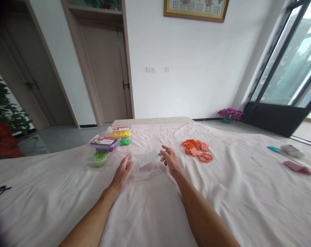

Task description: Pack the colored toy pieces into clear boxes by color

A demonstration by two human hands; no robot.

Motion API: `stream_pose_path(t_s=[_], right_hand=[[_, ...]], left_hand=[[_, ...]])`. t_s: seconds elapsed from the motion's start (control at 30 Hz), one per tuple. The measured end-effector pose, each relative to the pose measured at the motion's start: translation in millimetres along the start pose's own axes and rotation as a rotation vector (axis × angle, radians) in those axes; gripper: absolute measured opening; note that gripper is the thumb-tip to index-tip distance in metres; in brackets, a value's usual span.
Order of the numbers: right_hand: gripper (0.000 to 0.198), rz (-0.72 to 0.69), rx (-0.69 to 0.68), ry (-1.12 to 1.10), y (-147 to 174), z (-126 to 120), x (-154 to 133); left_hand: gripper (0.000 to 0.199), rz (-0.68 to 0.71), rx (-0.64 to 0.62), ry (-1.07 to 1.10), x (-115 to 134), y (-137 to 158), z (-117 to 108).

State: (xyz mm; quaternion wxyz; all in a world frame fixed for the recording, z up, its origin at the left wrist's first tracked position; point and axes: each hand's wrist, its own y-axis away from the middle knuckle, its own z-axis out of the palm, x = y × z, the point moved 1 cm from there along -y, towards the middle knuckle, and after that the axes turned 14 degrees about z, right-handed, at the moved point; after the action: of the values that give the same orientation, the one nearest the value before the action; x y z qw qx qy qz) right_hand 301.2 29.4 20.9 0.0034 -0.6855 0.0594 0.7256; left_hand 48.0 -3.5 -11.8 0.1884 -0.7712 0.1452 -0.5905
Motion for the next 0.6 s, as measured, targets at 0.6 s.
stream_pose_path(t_s=[0.6], right_hand=[[0.019,-0.149,0.194,0.333,-19.2,-42.7,21.9]], left_hand=[[0.054,0.025,0.016,-0.074,-0.5,1.9,0.7]])
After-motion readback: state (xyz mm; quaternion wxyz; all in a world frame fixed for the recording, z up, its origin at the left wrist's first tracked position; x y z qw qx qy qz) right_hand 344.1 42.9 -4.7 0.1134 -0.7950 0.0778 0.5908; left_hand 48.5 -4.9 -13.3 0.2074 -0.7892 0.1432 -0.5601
